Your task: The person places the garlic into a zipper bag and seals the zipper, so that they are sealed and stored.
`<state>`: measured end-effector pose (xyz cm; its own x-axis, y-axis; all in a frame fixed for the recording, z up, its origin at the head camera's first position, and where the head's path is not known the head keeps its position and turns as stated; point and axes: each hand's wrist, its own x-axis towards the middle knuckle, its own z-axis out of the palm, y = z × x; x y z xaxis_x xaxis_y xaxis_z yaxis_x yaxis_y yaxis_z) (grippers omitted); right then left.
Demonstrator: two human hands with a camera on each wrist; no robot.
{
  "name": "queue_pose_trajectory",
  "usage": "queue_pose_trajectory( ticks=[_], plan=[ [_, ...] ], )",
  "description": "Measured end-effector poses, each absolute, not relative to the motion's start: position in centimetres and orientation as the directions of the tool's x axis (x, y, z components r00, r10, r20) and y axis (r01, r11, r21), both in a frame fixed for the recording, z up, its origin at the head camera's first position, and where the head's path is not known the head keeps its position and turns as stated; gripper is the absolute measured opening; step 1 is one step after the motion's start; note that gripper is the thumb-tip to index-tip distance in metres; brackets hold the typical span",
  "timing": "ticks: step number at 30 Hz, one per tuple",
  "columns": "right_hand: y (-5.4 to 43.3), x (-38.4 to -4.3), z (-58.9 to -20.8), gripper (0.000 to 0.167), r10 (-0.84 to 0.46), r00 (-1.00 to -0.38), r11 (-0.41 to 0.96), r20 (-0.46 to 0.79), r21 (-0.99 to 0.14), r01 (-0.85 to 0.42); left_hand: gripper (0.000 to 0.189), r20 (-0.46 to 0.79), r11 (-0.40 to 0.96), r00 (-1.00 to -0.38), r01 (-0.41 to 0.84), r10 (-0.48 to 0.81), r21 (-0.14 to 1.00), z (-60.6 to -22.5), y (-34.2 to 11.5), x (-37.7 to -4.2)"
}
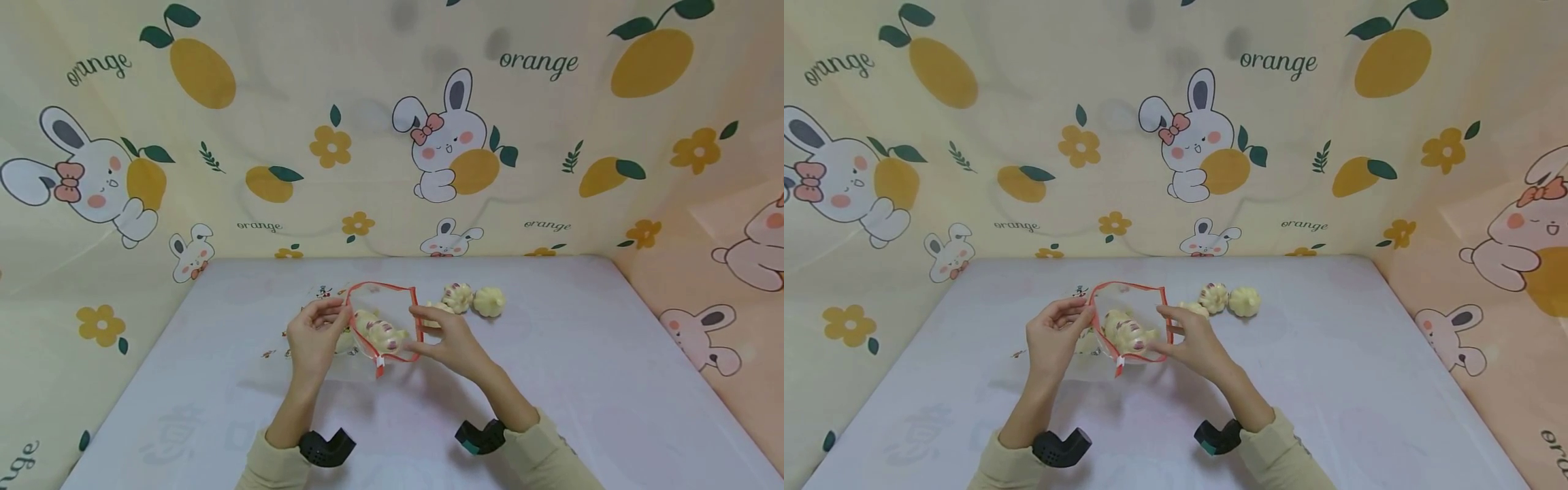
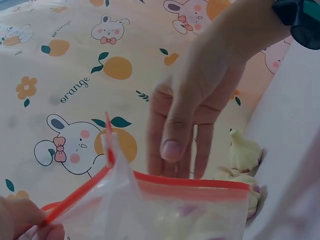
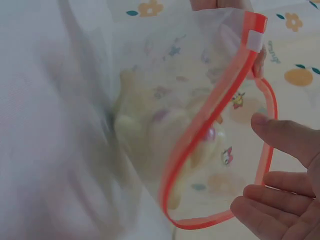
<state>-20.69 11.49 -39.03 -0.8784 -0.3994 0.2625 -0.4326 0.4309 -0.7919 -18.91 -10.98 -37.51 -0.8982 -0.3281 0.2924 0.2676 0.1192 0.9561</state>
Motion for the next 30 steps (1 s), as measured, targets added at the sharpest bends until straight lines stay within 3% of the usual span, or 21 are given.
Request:
queue_pose_trajectory(
  ticks=[6, 17, 30],
  plan=[
    [11.9, -20.7, -39.8, 0.048, -0.333, -0.913, 0.47, 0.237, -0.797, -0.378, 0.021, 0.262, 0.101, -0.901, 0.242, -0.345, 0.965, -37.3, -11.1, -18.9],
    [12.9, -20.7, -41.4, 0.045, -0.285, -0.933, 0.439, 0.219, -0.835, -0.331, 0.021, 0.249, 0.11, -0.905, 0.224, -0.345, 0.968, -37.1, -11.4, -18.9],
    [13.2, -21.6, -43.6, 0.037, -0.288, -0.957, 0.384, 0.036, -0.911, -0.149, 0.021, 0.253, 0.1, -0.903, 0.233, -0.347, 0.967, -37.2, -11.4, -19.0]
  ],
)
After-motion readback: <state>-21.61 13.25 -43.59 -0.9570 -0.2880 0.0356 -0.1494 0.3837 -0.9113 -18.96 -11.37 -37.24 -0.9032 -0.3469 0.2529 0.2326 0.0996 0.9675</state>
